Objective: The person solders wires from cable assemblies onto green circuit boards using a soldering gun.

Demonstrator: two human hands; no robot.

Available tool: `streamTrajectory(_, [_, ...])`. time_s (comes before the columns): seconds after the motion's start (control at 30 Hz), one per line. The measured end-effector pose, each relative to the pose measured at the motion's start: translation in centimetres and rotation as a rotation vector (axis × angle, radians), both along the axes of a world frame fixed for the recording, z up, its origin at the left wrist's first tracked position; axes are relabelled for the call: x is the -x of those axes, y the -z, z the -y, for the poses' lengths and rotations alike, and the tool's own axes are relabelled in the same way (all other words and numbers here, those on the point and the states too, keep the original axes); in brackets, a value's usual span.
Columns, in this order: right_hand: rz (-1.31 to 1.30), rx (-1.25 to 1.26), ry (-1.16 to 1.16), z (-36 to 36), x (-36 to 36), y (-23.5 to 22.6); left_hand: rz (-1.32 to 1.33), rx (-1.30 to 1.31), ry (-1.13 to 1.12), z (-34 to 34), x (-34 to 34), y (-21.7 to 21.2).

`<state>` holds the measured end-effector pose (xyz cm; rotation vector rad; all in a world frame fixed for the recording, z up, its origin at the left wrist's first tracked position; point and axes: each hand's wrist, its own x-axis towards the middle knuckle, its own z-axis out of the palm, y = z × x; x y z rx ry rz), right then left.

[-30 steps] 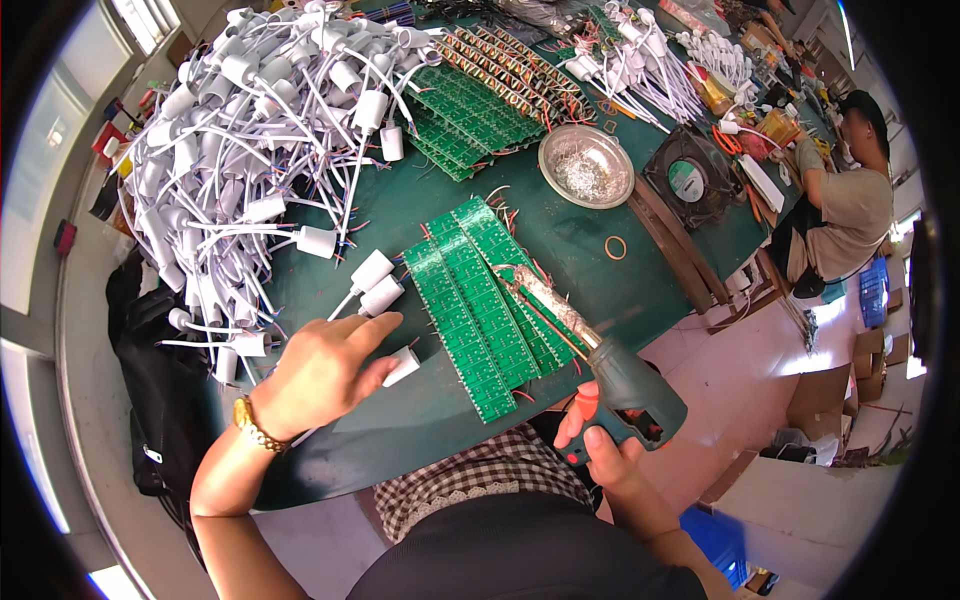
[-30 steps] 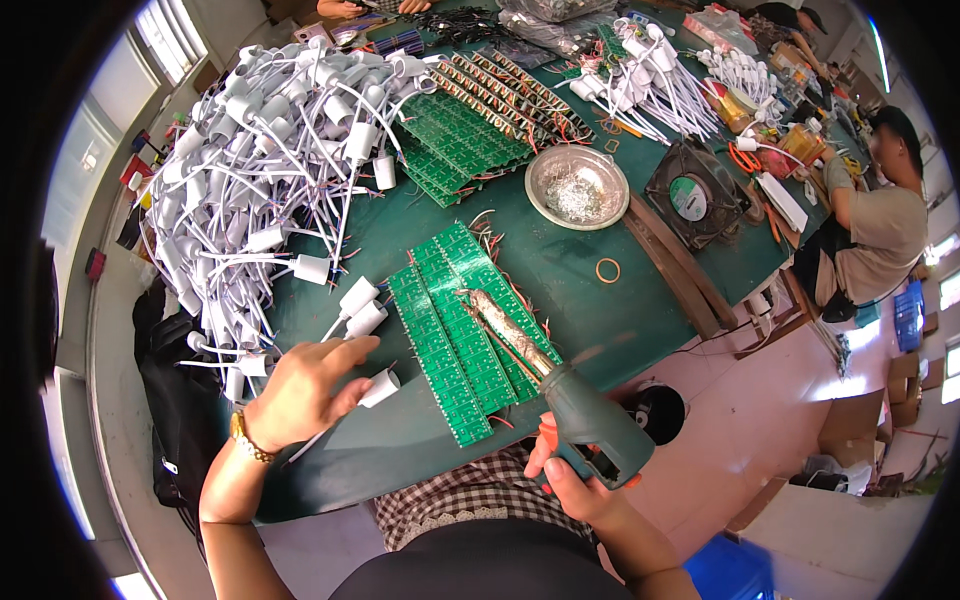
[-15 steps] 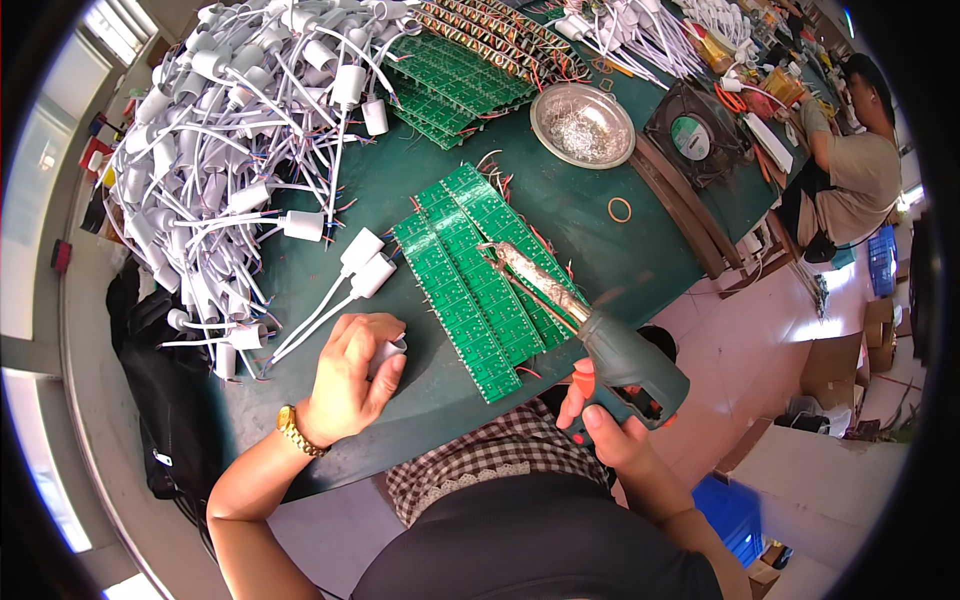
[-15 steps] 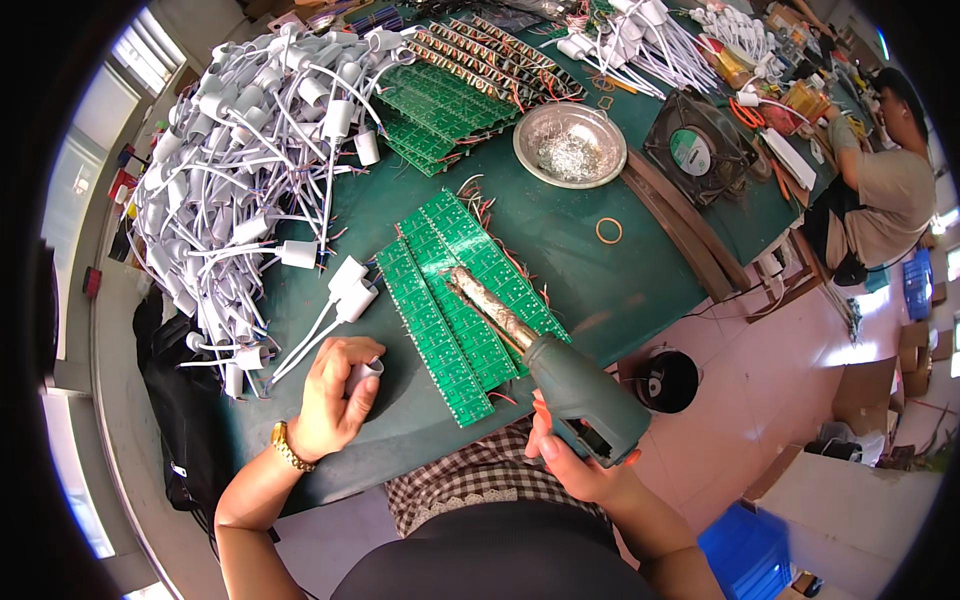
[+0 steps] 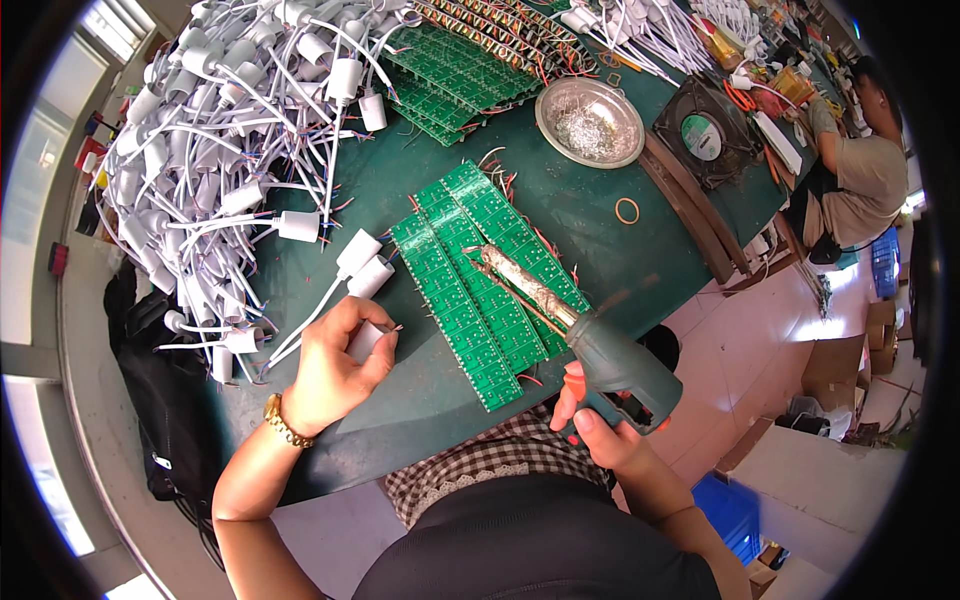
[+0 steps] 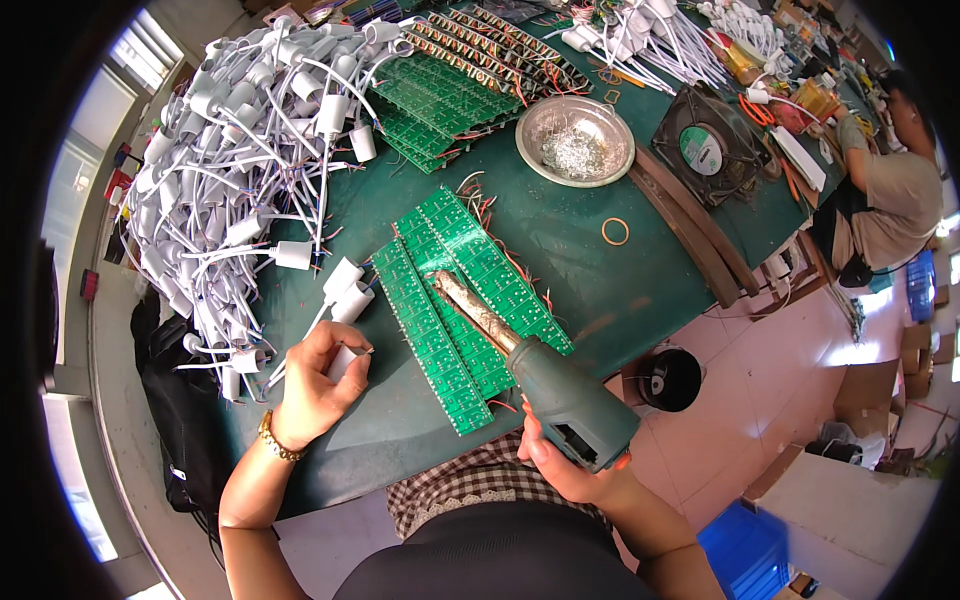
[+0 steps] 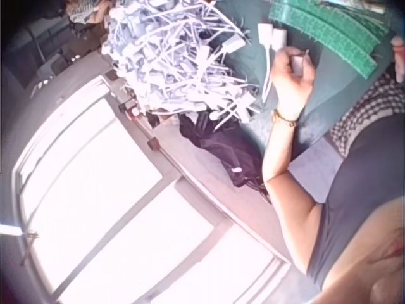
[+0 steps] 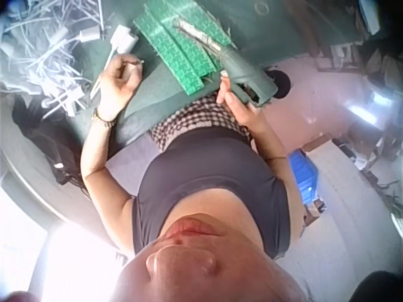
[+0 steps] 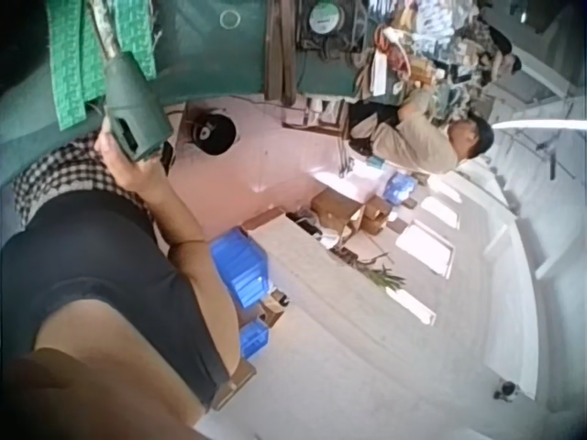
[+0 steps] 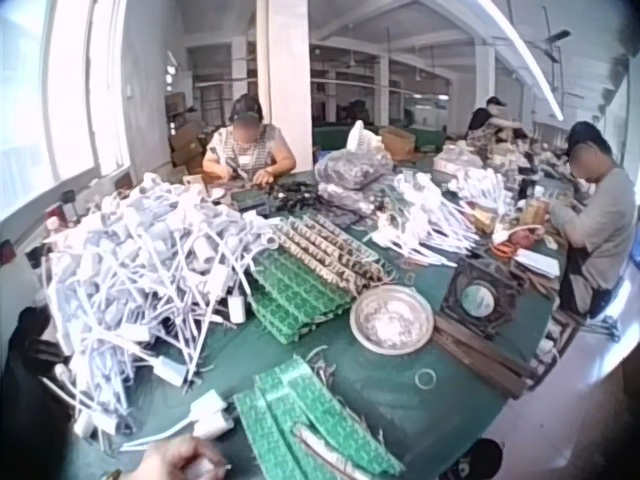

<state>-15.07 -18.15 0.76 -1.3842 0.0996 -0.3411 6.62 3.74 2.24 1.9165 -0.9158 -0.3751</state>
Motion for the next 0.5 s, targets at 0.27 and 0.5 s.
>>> streamTrajectory(0.27, [-0.023, -0.034, -0.051, 0.6, -0.2, 0.4, 1.027, -0.230, 0.142, 0.9, -2.2, 0.9])
streamTrajectory(0.5, [-0.010, -0.043, -0.102, 1.4, -0.6, 0.8, 1.064, -0.198, 0.072, 1.4, -2.6, 1.2])
